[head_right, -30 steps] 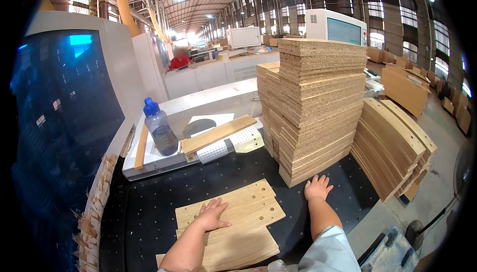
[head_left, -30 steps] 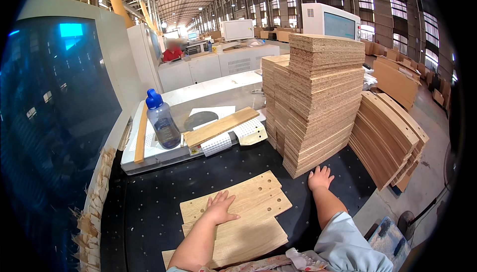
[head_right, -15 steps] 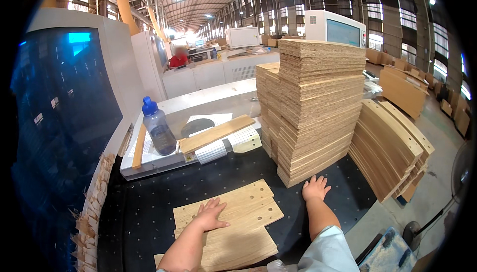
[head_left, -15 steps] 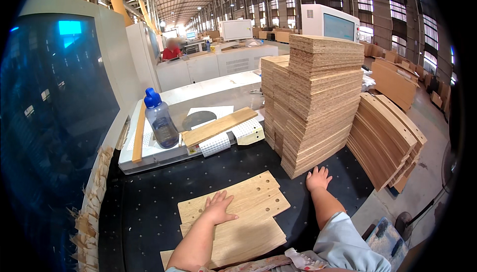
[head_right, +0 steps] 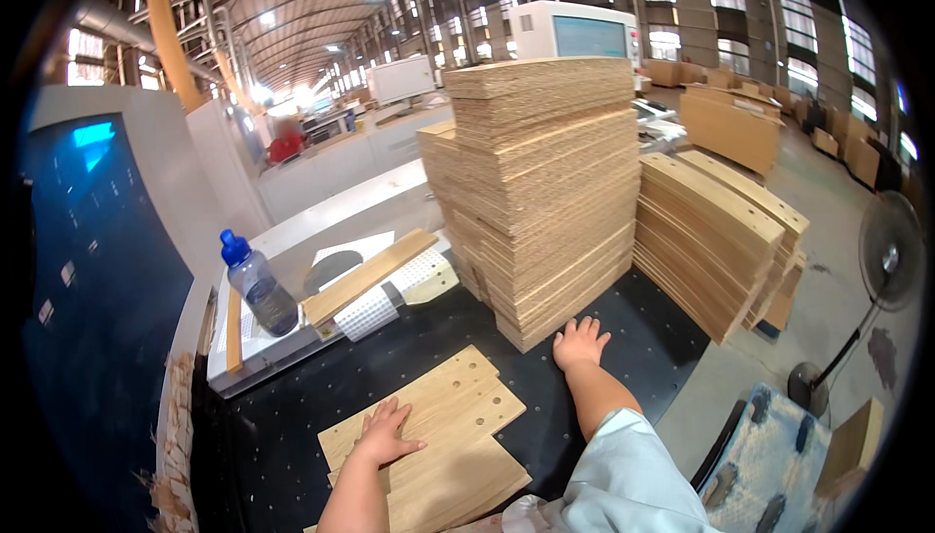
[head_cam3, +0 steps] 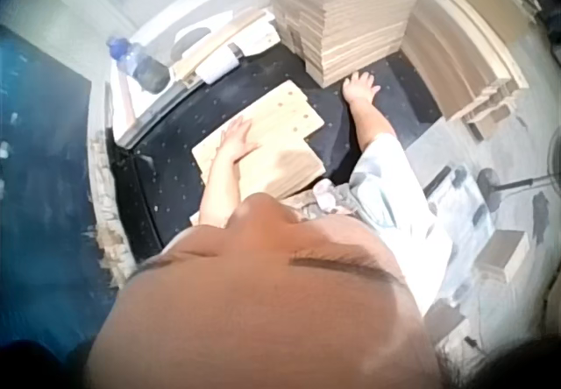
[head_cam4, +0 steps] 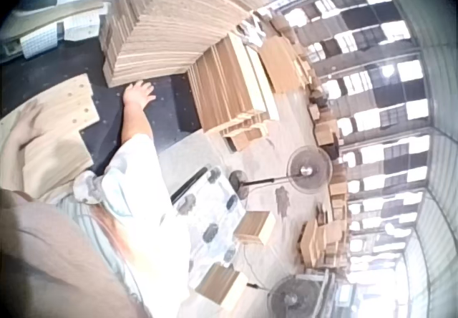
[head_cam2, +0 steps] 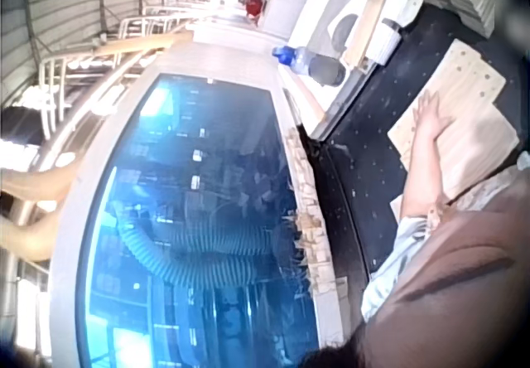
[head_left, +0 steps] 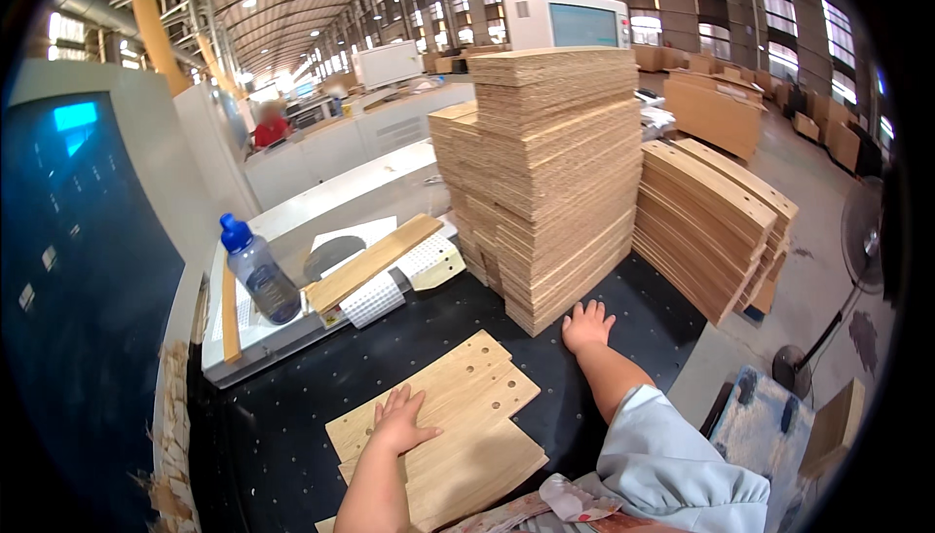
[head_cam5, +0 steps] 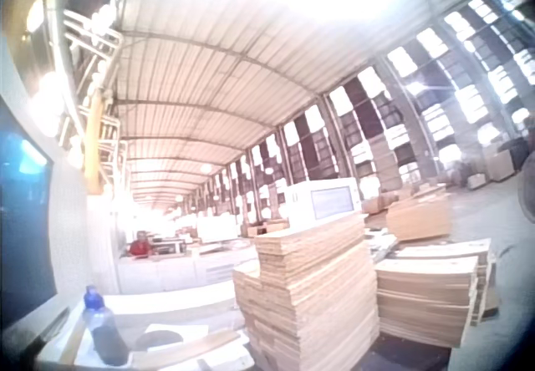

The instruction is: The person sorts and stacks wood boards on a workbench, picking them up from one pile, turning them over, and placing them into a new stack.

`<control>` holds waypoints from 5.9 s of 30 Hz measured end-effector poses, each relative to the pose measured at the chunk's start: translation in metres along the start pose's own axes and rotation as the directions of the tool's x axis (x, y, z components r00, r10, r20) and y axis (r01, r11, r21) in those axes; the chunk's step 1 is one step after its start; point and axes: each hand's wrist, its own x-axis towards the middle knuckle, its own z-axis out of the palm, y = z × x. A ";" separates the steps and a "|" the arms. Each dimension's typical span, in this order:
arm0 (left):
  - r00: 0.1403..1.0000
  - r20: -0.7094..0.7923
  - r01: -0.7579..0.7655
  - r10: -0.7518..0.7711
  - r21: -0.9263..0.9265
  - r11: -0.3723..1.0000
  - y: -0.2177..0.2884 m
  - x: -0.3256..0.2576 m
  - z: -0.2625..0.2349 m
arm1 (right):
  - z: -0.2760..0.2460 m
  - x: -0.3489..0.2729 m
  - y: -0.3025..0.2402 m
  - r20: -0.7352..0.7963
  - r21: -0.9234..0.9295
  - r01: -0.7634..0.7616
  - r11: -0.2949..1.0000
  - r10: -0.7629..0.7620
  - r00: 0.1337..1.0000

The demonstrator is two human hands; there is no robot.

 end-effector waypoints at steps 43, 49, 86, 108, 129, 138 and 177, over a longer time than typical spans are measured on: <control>1.000 0.000 -0.010 0.010 -0.015 1.000 0.000 0.000 0.001 | -0.007 -0.003 -0.001 0.073 0.006 -0.024 1.000 0.024 0.997; 1.000 0.016 -0.012 0.012 -0.004 1.000 0.001 0.004 0.003 | -0.003 0.000 0.005 0.011 -0.030 -0.026 0.999 0.027 1.000; 1.000 -0.008 -0.014 0.014 -0.087 0.996 0.010 -0.007 -0.005 | 0.044 0.058 0.059 -0.361 -0.621 0.523 0.584 -0.806 0.470; 1.000 -0.005 0.013 -0.014 -0.093 0.996 0.006 -0.005 0.001 | 0.033 0.039 0.032 -0.218 -0.663 0.502 0.556 -0.784 0.581; 1.000 -0.018 -0.018 0.016 -0.097 0.995 0.000 -0.001 0.007 | 0.018 0.023 0.020 -0.360 -0.458 0.509 0.729 -0.675 0.644; 1.000 -0.008 -0.024 0.024 -0.080 0.997 0.002 0.001 0.008 | 0.034 0.031 0.035 -0.491 -0.557 0.485 0.674 -0.739 0.461; 1.000 -0.005 -0.008 0.008 -0.061 0.998 -0.003 0.001 0.009 | 0.026 0.018 0.029 -0.476 -0.337 0.465 0.819 -0.574 0.666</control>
